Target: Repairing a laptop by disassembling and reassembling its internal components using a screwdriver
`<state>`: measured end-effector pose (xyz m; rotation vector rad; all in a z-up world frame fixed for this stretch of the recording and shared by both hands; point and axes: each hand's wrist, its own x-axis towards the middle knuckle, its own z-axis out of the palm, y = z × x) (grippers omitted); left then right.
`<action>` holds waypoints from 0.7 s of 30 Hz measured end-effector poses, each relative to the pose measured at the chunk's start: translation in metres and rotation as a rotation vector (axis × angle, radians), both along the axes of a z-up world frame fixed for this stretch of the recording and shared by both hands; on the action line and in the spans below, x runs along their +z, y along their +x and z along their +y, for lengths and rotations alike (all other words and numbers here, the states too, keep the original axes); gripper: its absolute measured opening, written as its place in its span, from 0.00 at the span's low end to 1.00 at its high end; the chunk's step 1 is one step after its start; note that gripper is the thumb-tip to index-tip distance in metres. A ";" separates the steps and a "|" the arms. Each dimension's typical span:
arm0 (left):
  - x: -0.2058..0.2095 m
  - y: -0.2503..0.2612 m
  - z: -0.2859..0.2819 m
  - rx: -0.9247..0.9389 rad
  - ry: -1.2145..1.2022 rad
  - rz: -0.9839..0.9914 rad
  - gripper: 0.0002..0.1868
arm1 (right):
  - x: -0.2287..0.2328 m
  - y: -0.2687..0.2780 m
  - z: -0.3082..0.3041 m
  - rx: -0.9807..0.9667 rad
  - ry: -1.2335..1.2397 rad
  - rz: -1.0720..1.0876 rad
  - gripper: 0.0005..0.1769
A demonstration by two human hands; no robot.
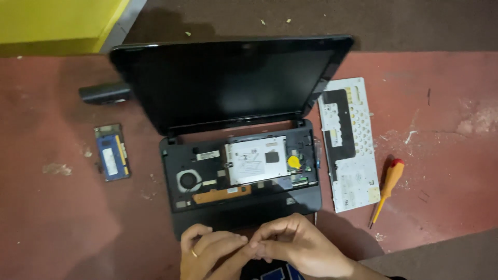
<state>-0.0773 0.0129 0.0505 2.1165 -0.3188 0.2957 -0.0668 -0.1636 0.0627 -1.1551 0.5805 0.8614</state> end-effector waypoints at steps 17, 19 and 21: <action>-0.011 0.017 0.030 0.076 -0.157 -0.120 0.07 | 0.006 0.015 0.038 -0.060 0.093 -0.250 0.17; -0.018 0.016 0.031 0.113 -0.168 -0.130 0.06 | 0.015 0.018 0.046 0.008 -0.039 -0.319 0.10; -0.020 0.016 0.032 0.150 -0.178 -0.146 0.06 | 0.019 0.017 0.053 0.076 -0.171 -0.392 0.04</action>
